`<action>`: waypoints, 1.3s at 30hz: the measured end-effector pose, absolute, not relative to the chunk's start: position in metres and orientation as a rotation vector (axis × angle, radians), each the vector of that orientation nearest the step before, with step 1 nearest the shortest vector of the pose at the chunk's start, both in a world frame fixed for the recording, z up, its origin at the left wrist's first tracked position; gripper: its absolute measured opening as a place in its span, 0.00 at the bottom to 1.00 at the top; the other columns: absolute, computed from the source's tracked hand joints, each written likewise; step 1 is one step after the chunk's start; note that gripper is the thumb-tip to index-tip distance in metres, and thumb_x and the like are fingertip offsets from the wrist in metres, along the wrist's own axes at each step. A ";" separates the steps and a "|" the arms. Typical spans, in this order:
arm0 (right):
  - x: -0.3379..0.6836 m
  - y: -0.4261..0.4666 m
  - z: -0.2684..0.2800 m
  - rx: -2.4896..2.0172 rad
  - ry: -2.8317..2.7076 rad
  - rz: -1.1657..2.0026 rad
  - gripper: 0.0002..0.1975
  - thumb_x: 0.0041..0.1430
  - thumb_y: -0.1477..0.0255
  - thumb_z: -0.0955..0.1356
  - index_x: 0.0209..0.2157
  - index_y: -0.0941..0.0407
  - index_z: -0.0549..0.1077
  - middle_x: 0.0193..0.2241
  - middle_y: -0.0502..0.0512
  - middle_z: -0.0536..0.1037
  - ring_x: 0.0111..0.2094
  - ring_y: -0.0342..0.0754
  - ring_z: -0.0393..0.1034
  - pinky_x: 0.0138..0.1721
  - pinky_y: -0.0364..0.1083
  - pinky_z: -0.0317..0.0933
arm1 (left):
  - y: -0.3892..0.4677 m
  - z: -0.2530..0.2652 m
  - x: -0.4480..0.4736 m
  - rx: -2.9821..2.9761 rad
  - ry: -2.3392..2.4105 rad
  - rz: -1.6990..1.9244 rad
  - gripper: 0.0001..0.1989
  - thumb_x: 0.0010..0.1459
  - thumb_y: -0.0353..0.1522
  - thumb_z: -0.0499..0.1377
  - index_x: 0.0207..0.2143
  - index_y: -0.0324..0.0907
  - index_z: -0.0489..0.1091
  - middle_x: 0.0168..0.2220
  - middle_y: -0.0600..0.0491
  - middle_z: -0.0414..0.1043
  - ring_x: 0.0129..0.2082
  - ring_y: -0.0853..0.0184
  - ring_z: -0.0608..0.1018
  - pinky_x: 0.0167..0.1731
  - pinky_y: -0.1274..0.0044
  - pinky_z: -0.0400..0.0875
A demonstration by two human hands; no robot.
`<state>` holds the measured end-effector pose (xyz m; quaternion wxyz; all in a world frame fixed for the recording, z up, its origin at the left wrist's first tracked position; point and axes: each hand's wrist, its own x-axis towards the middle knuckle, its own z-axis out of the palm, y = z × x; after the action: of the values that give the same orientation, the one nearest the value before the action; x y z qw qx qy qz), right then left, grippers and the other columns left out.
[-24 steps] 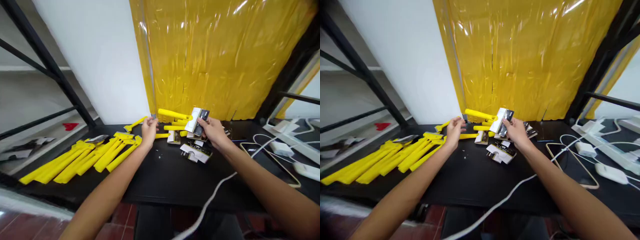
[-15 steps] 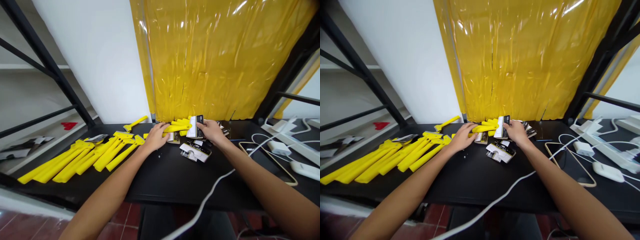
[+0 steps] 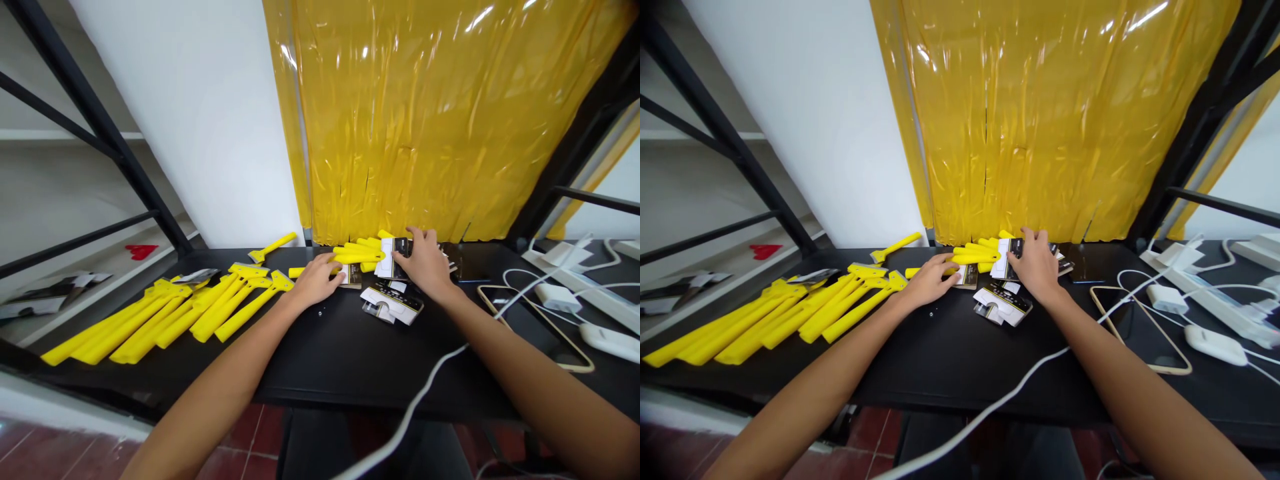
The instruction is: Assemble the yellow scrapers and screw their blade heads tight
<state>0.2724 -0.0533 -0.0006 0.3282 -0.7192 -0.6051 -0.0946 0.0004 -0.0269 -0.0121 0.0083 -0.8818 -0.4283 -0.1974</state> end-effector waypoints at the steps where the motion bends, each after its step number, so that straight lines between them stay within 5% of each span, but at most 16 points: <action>1: 0.271 -0.055 -0.001 -1.874 -1.618 -0.266 0.32 0.60 0.59 0.69 0.63 0.55 0.64 0.54 0.65 0.68 0.47 0.61 0.73 0.38 0.52 0.67 | -0.026 -0.009 0.000 -2.738 -1.347 -0.610 0.20 0.68 0.41 0.51 0.52 0.40 0.76 0.63 0.42 0.67 0.64 0.56 0.67 0.63 0.66 0.61; 8: 0.268 -0.059 0.001 -1.747 -1.730 -0.336 0.26 0.62 0.62 0.67 0.59 0.57 0.68 0.51 0.65 0.67 0.49 0.61 0.71 0.40 0.53 0.69 | -0.050 0.046 -0.032 -2.357 -1.682 -0.315 0.18 0.67 0.38 0.48 0.47 0.42 0.75 0.48 0.43 0.77 0.50 0.53 0.78 0.51 0.63 0.71; 13: 0.267 -0.060 0.003 -1.655 -1.753 -0.323 0.23 0.63 0.63 0.66 0.57 0.57 0.69 0.50 0.66 0.68 0.49 0.61 0.70 0.42 0.54 0.68 | -0.084 0.052 -0.077 -2.016 -2.135 0.030 0.21 0.65 0.40 0.50 0.51 0.38 0.72 0.51 0.36 0.76 0.51 0.45 0.77 0.46 0.59 0.73; 18: 0.264 -0.063 0.009 -1.577 -1.716 -0.267 0.22 0.64 0.62 0.65 0.56 0.58 0.71 0.49 0.66 0.68 0.46 0.60 0.71 0.43 0.54 0.68 | -0.099 0.028 -0.098 -2.039 -2.197 0.207 0.15 0.63 0.35 0.52 0.46 0.40 0.75 0.50 0.39 0.77 0.52 0.47 0.78 0.44 0.62 0.73; 24: 0.254 -0.075 0.023 -1.269 -1.665 -0.042 0.14 0.66 0.63 0.65 0.45 0.55 0.77 0.39 0.59 0.76 0.40 0.54 0.72 0.45 0.51 0.66 | -0.132 0.037 -0.094 -1.973 -1.986 -0.089 0.13 0.63 0.30 0.50 0.42 0.41 0.75 0.47 0.40 0.76 0.48 0.49 0.78 0.40 0.64 0.74; 32: 0.232 -0.082 0.026 -0.840 -1.485 1.283 0.20 0.58 0.54 0.71 0.39 0.57 0.78 0.34 0.57 0.78 0.27 0.46 0.72 0.18 0.43 0.68 | -0.122 0.056 -0.003 -2.323 -1.341 -0.572 0.14 0.67 0.29 0.51 0.50 0.42 0.71 0.46 0.44 0.72 0.47 0.55 0.74 0.46 0.65 0.71; 36: 0.245 -0.071 0.026 -0.789 -1.292 1.242 0.16 0.55 0.58 0.74 0.36 0.58 0.76 0.28 0.53 0.77 0.21 0.42 0.69 0.15 0.41 0.67 | -0.127 0.060 0.045 -2.242 -1.210 -0.735 0.17 0.69 0.28 0.47 0.56 0.41 0.68 0.55 0.41 0.67 0.56 0.51 0.69 0.55 0.60 0.65; 39: 0.258 -0.062 0.026 -0.810 -1.092 1.079 0.14 0.59 0.60 0.72 0.34 0.57 0.72 0.26 0.51 0.75 0.20 0.42 0.69 0.12 0.39 0.63 | -0.142 0.045 0.070 -2.386 -1.263 -0.798 0.21 0.70 0.43 0.47 0.54 0.40 0.68 0.52 0.39 0.70 0.54 0.50 0.70 0.55 0.60 0.65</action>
<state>0.2579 -0.0618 0.0261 0.6465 -0.3559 -0.4801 0.4743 0.0705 -0.1423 0.0445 0.1624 -0.8363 -0.4428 -0.2796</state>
